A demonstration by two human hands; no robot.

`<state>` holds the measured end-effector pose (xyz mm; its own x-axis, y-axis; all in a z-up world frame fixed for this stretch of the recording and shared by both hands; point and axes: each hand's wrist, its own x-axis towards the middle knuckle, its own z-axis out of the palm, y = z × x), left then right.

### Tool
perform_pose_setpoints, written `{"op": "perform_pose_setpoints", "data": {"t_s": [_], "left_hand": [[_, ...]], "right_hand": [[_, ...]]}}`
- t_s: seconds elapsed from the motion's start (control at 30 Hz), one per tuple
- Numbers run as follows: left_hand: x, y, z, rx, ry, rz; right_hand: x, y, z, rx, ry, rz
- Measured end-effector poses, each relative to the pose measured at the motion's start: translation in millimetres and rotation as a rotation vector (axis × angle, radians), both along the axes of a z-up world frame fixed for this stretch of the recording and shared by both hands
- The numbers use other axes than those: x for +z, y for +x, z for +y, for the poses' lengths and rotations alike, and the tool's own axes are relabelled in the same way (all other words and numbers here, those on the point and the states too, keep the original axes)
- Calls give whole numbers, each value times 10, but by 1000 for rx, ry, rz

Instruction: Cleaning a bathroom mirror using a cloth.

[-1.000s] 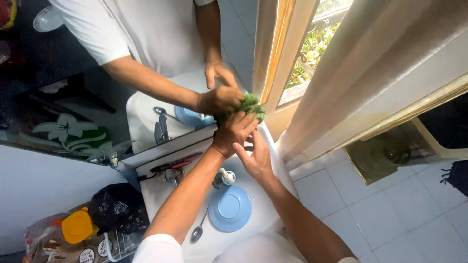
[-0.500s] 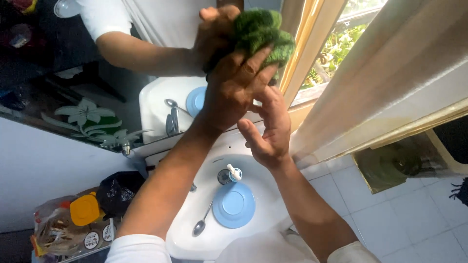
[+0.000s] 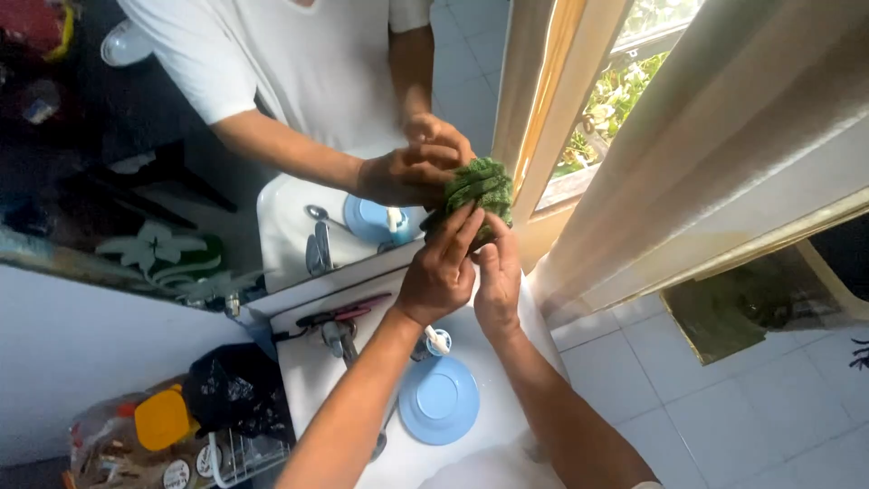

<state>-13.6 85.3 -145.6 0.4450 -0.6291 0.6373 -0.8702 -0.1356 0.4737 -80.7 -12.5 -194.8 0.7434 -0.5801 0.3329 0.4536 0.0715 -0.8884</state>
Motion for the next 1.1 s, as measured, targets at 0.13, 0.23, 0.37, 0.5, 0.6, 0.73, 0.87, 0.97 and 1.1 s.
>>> {"op": "perform_pose_setpoints", "data": {"t_s": [0.13,0.23,0.37,0.5,0.6,0.73,0.87,0.97,1.1], "left_hand": [[198,-99,-20,16,-97,14],[353,-195,7,14,-195,108],[279,-290,93,197,-180,80],[172,-449,220,272,-195,190],[35,-556,292,298,-236,319],[75,-709,479,288,-167,362],[197,-782,601,239,-106,369],[241,-685,543,258,-141,266],[387,-482,380,249,-83,140]], "right_hand": [[238,175,-41,-50,90,-91],[541,240,-33,-85,62,-212],[663,365,-10,-446,-388,-92],[568,423,13,-572,-553,47],[520,387,57,-473,-675,-7],[633,376,-85,-483,-712,-86],[753,432,-287,-575,-662,-87],[812,382,-192,-571,-634,-75],[579,378,-27,-480,-709,-28]]}}
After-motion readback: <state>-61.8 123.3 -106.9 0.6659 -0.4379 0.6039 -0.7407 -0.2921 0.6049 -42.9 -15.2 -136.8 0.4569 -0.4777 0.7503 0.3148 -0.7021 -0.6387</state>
